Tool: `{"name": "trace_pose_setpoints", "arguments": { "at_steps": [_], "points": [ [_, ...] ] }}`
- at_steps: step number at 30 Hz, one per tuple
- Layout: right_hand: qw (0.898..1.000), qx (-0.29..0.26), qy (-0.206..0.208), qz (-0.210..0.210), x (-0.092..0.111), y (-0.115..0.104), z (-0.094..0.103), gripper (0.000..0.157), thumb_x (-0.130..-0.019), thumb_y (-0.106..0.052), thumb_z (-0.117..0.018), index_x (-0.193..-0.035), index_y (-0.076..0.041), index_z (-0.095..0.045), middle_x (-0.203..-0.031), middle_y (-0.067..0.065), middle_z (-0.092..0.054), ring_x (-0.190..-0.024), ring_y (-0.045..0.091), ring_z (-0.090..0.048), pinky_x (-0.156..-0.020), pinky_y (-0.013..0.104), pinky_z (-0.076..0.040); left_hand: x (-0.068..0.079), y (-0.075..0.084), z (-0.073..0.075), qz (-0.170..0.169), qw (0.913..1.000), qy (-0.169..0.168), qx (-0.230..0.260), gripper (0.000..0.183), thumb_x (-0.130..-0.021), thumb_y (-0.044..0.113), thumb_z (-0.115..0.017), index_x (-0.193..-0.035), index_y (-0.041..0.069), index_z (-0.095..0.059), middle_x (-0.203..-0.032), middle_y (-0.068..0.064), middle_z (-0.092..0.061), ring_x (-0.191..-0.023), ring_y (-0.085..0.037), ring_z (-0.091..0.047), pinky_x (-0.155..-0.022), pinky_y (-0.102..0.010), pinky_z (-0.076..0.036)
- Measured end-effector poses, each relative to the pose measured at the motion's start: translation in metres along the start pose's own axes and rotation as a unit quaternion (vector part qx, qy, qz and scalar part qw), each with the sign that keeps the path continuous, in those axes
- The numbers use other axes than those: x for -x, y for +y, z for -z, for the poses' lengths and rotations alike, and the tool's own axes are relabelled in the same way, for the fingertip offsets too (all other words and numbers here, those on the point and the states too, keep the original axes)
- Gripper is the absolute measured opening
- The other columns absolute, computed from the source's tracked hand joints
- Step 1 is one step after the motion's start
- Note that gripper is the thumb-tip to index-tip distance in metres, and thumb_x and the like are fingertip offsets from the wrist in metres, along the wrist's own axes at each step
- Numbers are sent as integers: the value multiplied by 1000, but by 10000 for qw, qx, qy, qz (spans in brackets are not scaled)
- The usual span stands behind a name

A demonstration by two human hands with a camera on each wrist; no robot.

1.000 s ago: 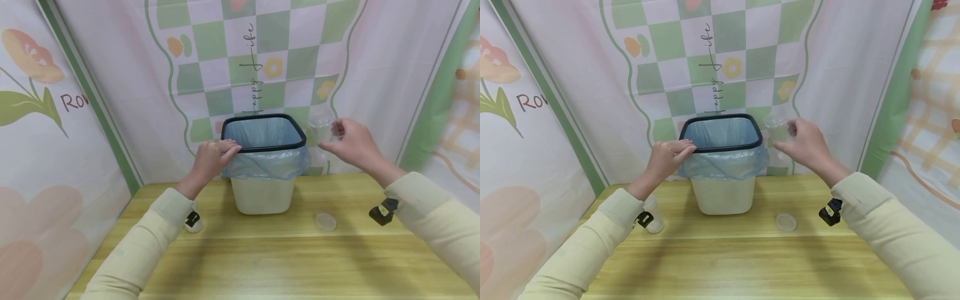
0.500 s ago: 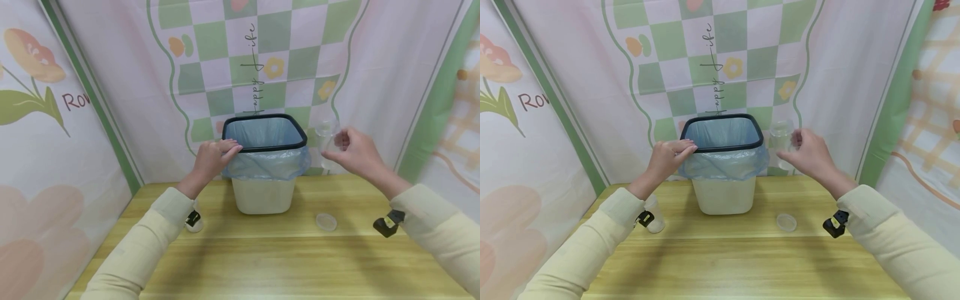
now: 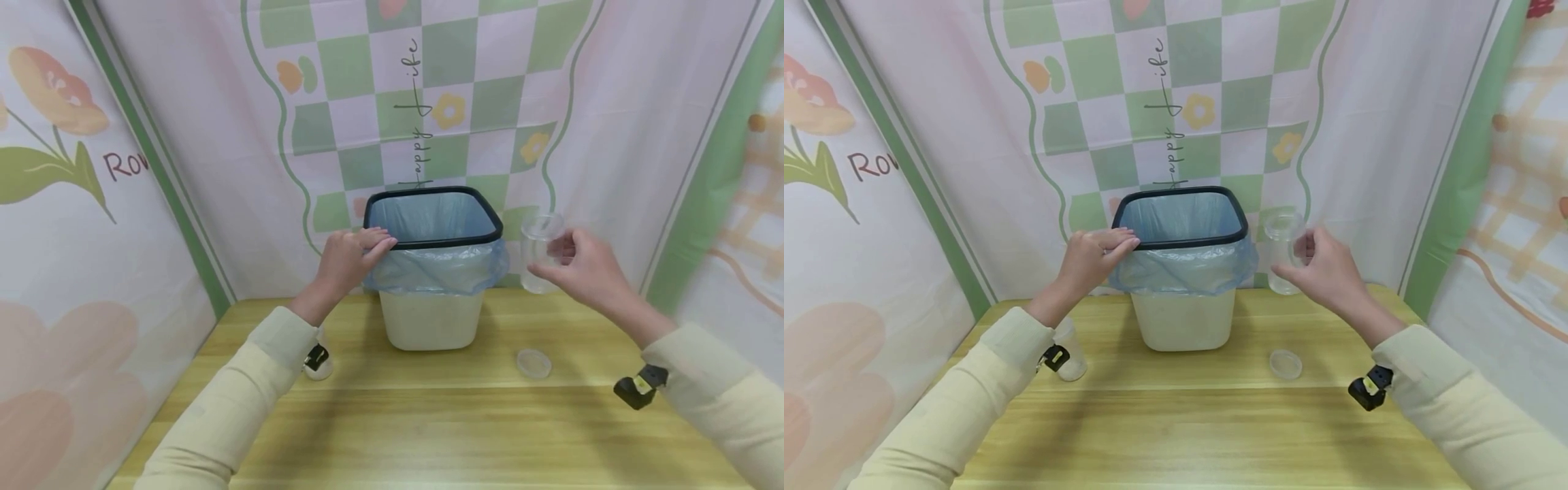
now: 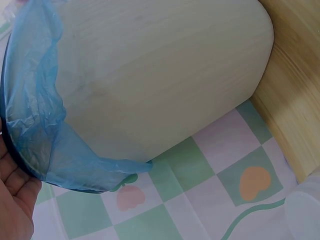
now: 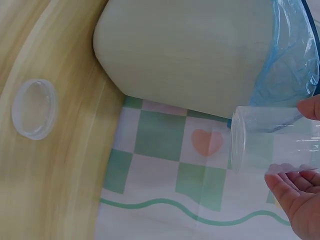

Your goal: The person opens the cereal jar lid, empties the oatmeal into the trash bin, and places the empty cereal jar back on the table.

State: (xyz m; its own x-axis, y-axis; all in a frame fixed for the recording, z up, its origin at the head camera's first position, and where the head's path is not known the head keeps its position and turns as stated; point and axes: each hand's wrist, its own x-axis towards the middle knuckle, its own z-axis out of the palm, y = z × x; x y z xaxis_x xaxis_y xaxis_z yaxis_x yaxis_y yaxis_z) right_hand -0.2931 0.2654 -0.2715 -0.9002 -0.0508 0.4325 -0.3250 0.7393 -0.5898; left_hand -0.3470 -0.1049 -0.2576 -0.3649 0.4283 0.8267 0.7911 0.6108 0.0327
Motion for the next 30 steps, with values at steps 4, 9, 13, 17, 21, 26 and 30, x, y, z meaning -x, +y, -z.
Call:
{"name": "trace_pose_setpoints", "arguments": {
  "at_steps": [4, 9, 13, 17, 21, 26, 30],
  "points": [
    [9999, -87, 15, -53, 7, 4, -3, 67, -86, -40, -73, -120, 9, -44, -116, 27, -54, -105, 45, -54, -90, 59, -46, 0, 0, 0, -5, 10000, -1, -7, 16, -89, 18, -72, -97, 5, -78, -93, -10, -73, -88, -23, -71, -75, -38, -57],
    [9997, -194, 33, -116, 14, 10, -7, 65, -87, -40, -73, -119, 9, -45, -115, 26, -55, -105, 45, -55, -90, 59, -46, 0, 0, 1, 9, 10000, -40, 37, 17, -89, 17, -72, -98, 4, -77, -94, -10, -73, -89, -23, -71, -76, -37, -57],
    [9996, -266, 76, -81, 21, 15, -15, 61, -87, -38, -74, -117, 8, -47, -113, 25, -56, -103, 45, -56, -89, 59, -47, 0, 0, 1, 53, 9999, -97, 37, 17, -89, 18, -72, -98, 5, -77, -94, -10, -73, -90, -22, -71, -77, -37, -57],
    [9993, -353, 97, -87, 27, 19, -22, 60, -86, -35, -75, -116, 9, -47, -111, 26, -57, -102, 46, -57, -88, 60, -47, 0, -1, 0, 69, 9999, -103, 27, 17, -90, 18, -72, -98, 4, -77, -94, -10, -73, -90, -22, -71, -77, -37, -57],
    [9991, -402, 105, -60, 33, 22, -31, 57, -86, -32, -76, -114, 9, -47, -110, 26, -58, -101, 45, -58, -88, 60, -47, 1, -2, -1, 43, 10000, -69, 2, 17, -90, 17, -72, -98, 4, -77, -94, -10, -73, -90, -22, -71, -77, -37, -57],
    [9986, -523, -55, -91, 41, 28, -40, 57, -86, -32, -75, -114, 9, -46, -112, 27, -57, -103, 45, -57, -90, 60, -46, 1, -1, -1, 20, 10000, -58, -17, 18, -90, 18, -72, -99, 4, -77, -94, -10, -73, -90, -22, -71, -76, -37, -57],
    [9977, -636, -179, -133, 48, 31, -47, 58, -87, -33, -74, -116, 9, -46, -114, 28, -57, -107, 47, -56, -92, 59, -45, 1, -1, -1, -1, 10000, -54, -29, 18, -89, 18, -72, -99, 4, -77, -94, -10, -73, -90, -22, -71, -76, -37, -57]
  ]
}}
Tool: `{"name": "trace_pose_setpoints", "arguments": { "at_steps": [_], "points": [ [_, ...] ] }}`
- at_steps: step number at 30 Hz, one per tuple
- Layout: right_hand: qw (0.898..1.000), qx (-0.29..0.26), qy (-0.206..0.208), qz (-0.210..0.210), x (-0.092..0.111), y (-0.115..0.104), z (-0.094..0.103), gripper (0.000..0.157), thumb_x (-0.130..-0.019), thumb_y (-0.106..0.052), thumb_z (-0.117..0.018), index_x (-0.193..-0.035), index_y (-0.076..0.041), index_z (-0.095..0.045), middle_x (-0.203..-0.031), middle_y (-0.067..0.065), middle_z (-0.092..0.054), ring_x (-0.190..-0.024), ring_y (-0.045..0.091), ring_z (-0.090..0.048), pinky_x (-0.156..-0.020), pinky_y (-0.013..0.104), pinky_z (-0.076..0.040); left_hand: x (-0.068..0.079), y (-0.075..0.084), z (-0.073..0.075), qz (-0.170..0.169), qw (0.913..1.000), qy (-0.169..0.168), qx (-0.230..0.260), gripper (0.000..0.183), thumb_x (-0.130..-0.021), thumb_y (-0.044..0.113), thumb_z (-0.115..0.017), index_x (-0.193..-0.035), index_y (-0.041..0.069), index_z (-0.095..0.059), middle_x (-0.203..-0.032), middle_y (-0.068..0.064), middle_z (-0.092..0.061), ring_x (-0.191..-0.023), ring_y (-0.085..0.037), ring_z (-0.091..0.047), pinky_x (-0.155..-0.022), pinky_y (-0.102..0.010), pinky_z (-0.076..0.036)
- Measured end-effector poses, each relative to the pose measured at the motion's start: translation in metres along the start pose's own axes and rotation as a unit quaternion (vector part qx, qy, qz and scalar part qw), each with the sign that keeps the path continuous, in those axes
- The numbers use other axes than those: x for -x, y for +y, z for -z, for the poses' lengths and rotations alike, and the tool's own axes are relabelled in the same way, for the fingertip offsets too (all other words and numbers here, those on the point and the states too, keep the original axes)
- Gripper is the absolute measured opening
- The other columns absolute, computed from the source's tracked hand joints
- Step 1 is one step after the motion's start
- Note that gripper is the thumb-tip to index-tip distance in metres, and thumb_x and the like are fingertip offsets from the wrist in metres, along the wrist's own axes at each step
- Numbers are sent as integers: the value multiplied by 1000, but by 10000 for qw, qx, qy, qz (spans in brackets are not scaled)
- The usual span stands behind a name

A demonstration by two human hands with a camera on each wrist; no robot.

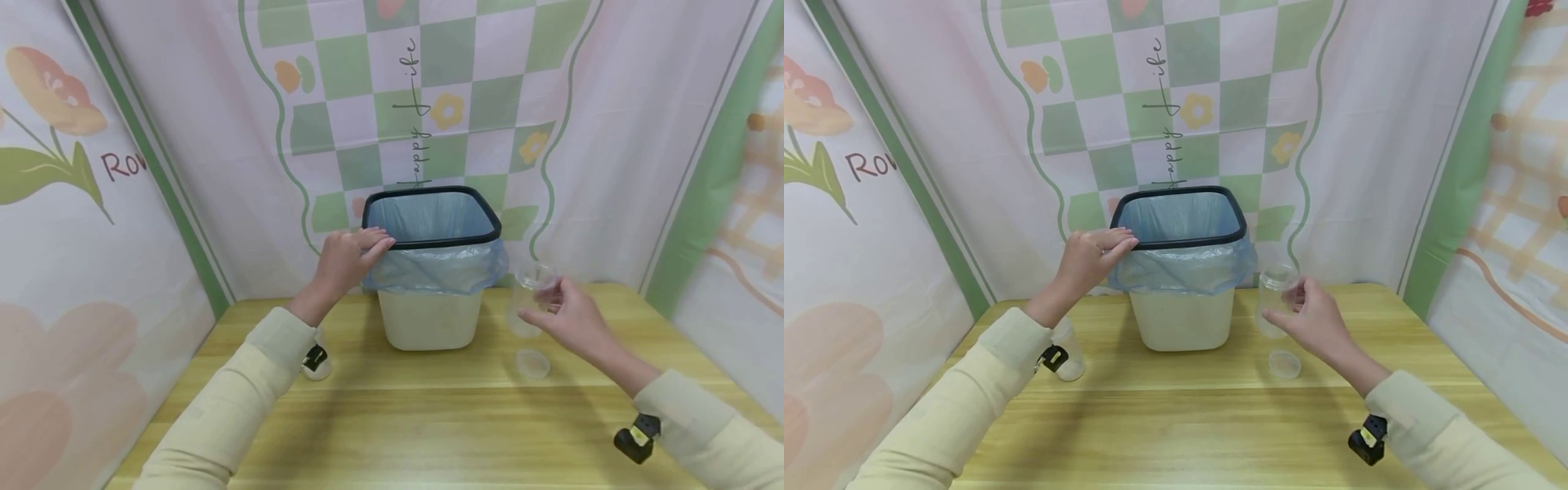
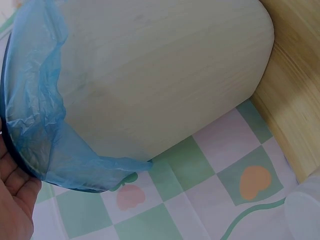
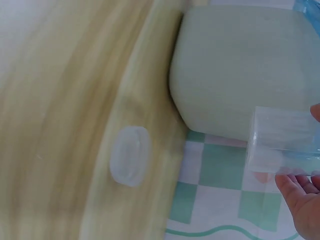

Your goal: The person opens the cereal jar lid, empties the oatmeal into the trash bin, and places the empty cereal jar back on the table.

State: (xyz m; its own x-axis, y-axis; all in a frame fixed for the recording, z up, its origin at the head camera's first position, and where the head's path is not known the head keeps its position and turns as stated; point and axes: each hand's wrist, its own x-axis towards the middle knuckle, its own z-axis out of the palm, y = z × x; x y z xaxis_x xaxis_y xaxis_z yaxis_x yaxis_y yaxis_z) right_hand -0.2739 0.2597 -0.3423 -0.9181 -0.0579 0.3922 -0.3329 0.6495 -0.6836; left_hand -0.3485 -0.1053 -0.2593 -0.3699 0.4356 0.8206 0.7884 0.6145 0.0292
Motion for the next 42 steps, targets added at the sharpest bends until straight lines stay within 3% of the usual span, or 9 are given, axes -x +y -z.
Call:
{"name": "trace_pose_setpoints", "arguments": {
  "at_steps": [22, 31, 42],
  "points": [
    [9991, -76, -350, -238, 26, 19, -46, 60, -79, -25, -82, -116, 6, -46, -112, 28, -59, -102, 44, -60, -86, 54, -51, -1, 1, 1, 26, 10000, -4, 59, 18, -89, 18, -72, -99, 4, -77, -94, -10, -73, -90, -22, -71, -75, -37, -57],
    [9980, -28, -544, -306, 30, 23, -58, 57, -77, -25, -83, -110, 4, -48, -105, 20, -61, -96, 35, -59, -79, 49, -52, -1, 2, 1, 33, 10000, -1, 69, 18, -89, 18, -72, -98, 3, -77, -93, -10, -73, -89, -23, -71, -74, -37, -57],
    [9962, -151, -721, -470, 34, 24, -69, 58, -75, -24, -84, -111, 3, -48, -107, 18, -61, -96, 33, -58, -80, 46, -52, 0, 0, 0, 11, 10000, 12, 40, 18, -89, 18, -72, -98, 3, -77, -93, -10, -73, -86, -24, -71, -72, -37, -57]
  ]
}}
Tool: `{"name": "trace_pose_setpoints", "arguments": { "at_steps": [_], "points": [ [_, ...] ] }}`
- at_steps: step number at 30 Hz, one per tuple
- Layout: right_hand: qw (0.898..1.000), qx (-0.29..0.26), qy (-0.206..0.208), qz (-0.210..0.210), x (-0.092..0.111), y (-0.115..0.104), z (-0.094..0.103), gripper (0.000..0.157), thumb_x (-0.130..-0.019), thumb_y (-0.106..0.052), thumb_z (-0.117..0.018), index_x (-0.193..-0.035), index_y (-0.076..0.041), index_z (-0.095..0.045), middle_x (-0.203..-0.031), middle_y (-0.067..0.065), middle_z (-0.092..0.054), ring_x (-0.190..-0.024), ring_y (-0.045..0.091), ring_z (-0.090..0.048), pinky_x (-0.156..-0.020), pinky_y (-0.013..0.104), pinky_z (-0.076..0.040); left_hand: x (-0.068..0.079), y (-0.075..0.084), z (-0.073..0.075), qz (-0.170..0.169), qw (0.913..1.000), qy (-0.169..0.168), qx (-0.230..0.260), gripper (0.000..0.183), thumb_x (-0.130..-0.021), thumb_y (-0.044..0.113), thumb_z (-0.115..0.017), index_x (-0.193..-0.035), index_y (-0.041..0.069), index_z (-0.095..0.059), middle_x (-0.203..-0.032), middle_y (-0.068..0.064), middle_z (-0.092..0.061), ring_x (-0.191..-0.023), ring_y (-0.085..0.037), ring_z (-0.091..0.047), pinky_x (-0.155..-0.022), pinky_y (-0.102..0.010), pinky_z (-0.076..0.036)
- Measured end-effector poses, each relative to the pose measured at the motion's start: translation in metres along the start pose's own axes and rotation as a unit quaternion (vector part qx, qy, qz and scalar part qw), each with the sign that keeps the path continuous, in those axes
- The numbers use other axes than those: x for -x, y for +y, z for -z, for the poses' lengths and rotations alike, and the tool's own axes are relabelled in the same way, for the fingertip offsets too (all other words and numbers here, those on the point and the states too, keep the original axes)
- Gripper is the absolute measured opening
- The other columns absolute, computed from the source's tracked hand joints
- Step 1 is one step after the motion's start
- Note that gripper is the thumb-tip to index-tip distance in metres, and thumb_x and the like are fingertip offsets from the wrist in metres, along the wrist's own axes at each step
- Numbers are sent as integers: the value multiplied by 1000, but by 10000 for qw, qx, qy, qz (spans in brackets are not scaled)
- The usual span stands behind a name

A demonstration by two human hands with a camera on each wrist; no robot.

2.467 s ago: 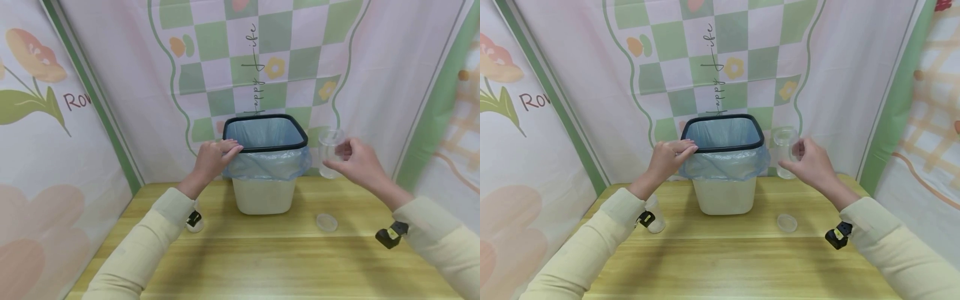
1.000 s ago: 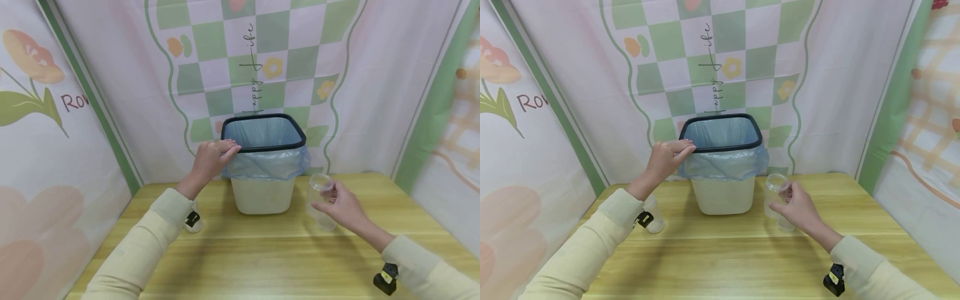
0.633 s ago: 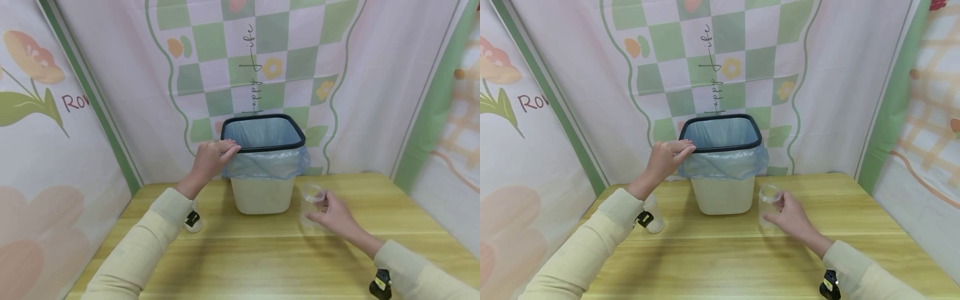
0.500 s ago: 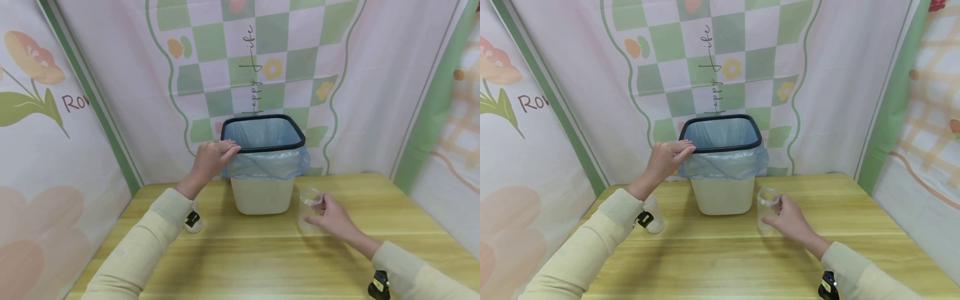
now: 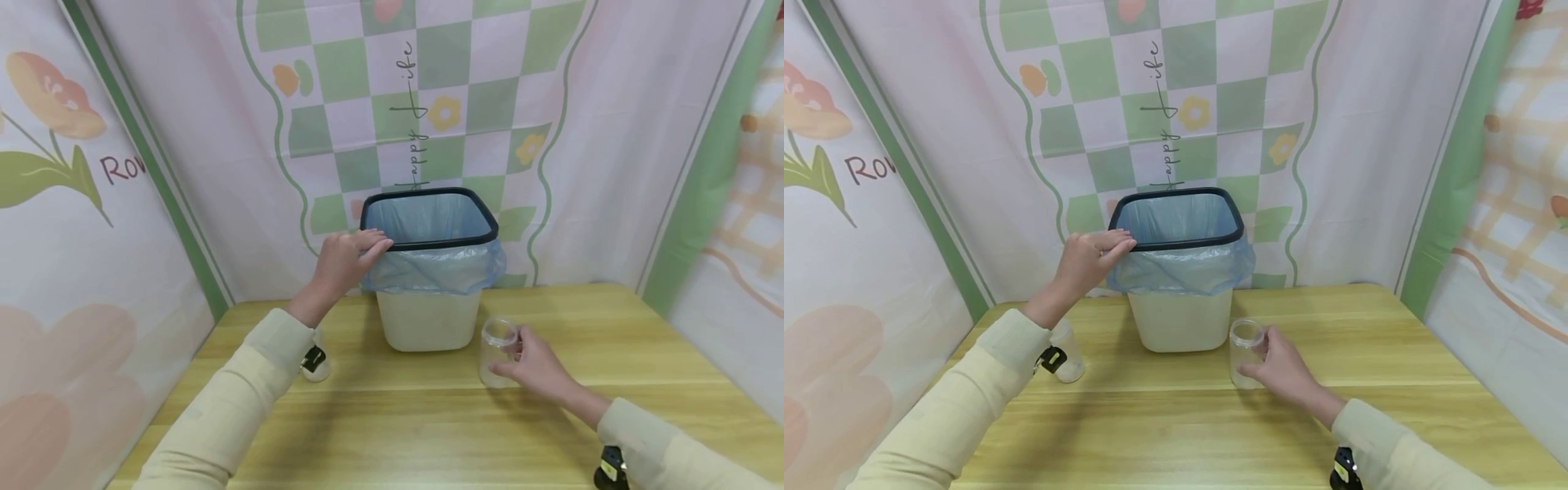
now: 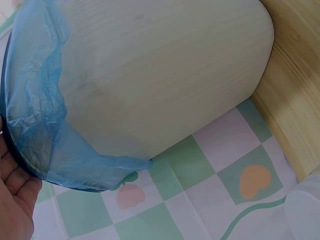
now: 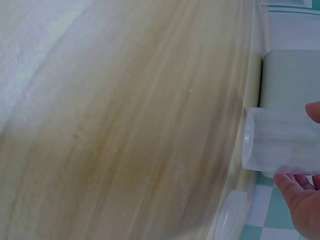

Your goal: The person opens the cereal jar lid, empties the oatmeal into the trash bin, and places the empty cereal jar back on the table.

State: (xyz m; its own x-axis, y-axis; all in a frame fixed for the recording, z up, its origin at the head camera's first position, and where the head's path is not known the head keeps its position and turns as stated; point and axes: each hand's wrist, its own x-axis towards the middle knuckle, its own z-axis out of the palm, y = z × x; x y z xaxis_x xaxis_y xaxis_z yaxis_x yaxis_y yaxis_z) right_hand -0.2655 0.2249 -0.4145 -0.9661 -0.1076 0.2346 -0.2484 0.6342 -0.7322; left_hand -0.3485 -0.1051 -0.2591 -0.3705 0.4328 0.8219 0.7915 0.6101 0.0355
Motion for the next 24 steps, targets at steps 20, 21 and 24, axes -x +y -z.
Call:
{"name": "trace_pose_setpoints", "arguments": {
  "at_steps": [20, 21, 24],
  "points": [
    [9999, 96, 13, 74, 4, 0, 0, 59, -73, -21, -85, -112, 4, -48, -104, 18, -59, -98, 36, -58, -81, 50, -51, 0, 2, 1, -22, 10000, -22, -31, 19, -89, 18, -72, -99, 3, -77, -94, -10, -73, -87, -24, -71, -72, -38, -57],
    [9999, 83, 8, 79, 4, 0, 0, 59, -73, -21, -85, -112, 4, -48, -104, 18, -59, -98, 37, -58, -81, 50, -51, 0, 2, 1, -30, 10000, -21, -40, 18, -89, 18, -72, -99, 4, -77, -94, -10, -73, -87, -24, -71, -72, -38, -57],
    [10000, 33, -25, 84, 4, 1, 0, 59, -74, -21, -84, -113, 4, -48, -106, 19, -59, -101, 39, -58, -83, 52, -51, 0, 1, 1, -28, 10000, -47, -60, 18, -90, 18, -72, -99, 4, -77, -94, -10, -73, -86, -23, -71, -72, -38, -57]
  ]
}}
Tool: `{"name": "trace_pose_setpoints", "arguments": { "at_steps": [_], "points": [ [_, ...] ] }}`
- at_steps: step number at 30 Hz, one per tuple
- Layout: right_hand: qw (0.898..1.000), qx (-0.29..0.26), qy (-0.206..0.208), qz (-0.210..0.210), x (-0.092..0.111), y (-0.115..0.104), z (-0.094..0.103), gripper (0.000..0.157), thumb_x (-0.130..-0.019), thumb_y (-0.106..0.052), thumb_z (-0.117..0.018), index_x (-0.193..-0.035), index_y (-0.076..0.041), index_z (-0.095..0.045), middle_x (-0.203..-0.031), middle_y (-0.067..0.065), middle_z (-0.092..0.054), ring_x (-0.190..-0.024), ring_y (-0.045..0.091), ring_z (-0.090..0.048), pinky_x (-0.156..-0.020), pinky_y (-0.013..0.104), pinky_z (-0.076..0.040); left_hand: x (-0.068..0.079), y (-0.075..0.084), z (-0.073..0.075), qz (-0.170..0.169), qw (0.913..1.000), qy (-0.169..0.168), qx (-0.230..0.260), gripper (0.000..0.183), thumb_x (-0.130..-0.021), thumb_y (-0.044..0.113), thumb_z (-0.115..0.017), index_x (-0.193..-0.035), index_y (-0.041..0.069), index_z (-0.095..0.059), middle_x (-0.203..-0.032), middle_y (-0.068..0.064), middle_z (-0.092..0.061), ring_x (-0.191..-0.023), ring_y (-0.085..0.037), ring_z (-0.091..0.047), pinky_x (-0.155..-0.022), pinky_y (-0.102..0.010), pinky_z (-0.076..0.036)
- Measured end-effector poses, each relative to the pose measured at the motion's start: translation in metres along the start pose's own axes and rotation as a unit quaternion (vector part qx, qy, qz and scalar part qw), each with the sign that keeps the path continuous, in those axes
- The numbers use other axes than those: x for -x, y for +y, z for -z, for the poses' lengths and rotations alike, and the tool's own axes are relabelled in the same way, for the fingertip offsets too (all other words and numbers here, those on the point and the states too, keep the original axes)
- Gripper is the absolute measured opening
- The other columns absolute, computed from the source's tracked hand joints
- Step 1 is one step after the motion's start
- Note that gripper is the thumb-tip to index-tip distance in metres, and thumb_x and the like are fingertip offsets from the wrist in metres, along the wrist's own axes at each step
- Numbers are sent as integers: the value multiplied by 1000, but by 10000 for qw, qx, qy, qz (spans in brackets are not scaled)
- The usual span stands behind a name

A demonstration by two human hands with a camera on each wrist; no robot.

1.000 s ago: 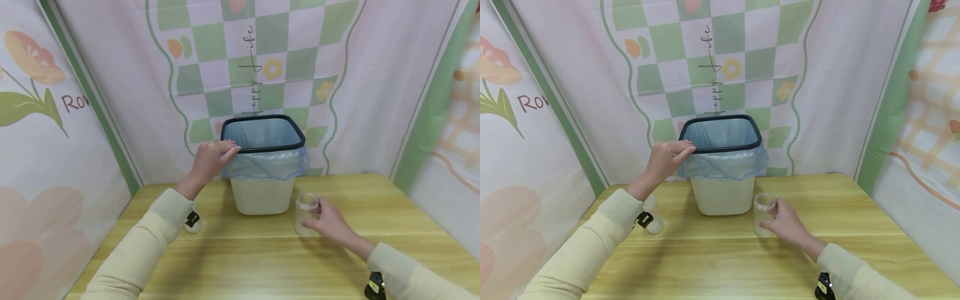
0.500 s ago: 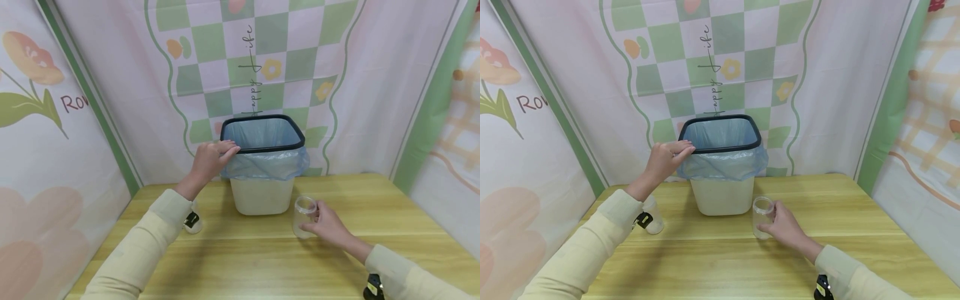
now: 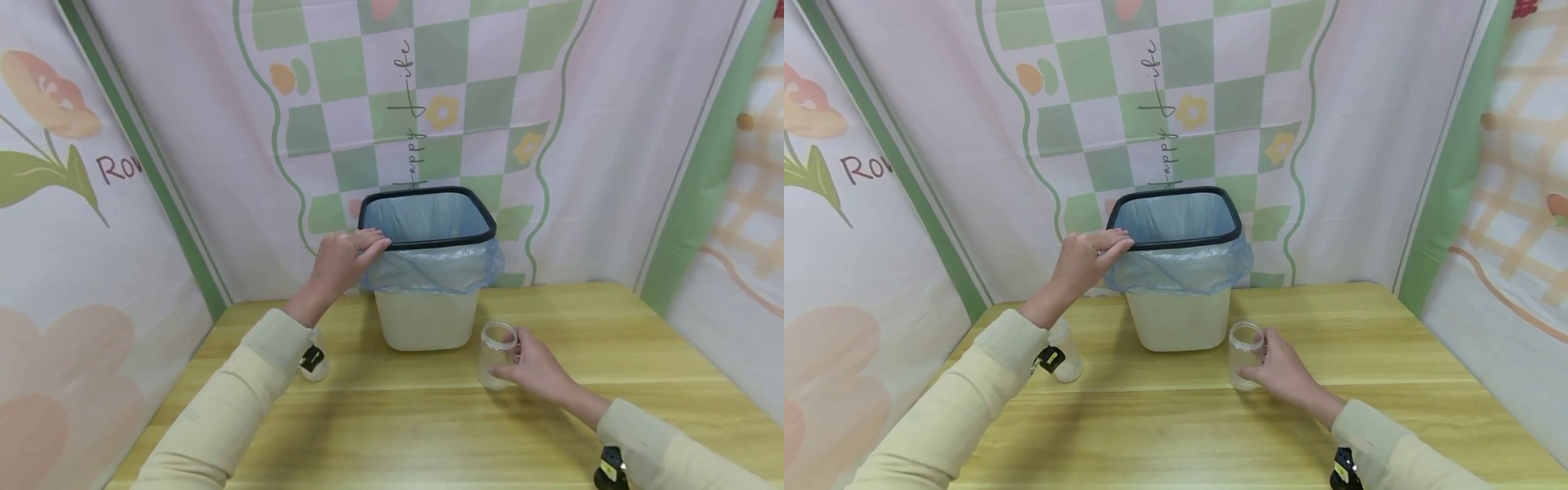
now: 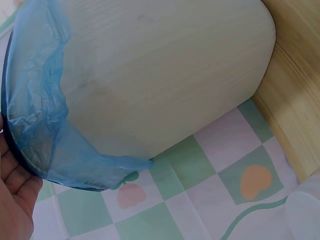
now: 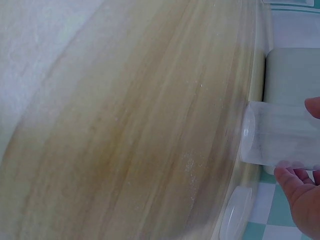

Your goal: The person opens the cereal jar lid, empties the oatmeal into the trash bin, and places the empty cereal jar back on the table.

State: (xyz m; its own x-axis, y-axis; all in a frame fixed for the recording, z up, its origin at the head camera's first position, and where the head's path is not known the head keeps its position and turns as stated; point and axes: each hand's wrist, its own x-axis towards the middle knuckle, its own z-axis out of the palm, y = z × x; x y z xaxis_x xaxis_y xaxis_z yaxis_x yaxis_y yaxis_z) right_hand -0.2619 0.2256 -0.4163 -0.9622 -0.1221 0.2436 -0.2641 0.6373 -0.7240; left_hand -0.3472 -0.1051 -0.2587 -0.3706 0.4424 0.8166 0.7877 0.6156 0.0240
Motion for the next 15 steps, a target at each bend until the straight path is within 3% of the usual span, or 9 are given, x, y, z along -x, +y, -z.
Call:
{"name": "trace_pose_setpoints", "arguments": {
  "at_steps": [15],
  "points": [
    [9998, -31, -208, -70, -1, 6, 0, 63, -78, -23, -83, -121, 6, -46, -117, 25, -56, -108, 44, -55, -87, 56, -49, -2, 3, 3, 252, 9994, -189, 175, 18, -90, 19, -72, -99, 4, -77, -95, -11, -73, -90, -23, -71, -77, -38, -57]
  ]
}}
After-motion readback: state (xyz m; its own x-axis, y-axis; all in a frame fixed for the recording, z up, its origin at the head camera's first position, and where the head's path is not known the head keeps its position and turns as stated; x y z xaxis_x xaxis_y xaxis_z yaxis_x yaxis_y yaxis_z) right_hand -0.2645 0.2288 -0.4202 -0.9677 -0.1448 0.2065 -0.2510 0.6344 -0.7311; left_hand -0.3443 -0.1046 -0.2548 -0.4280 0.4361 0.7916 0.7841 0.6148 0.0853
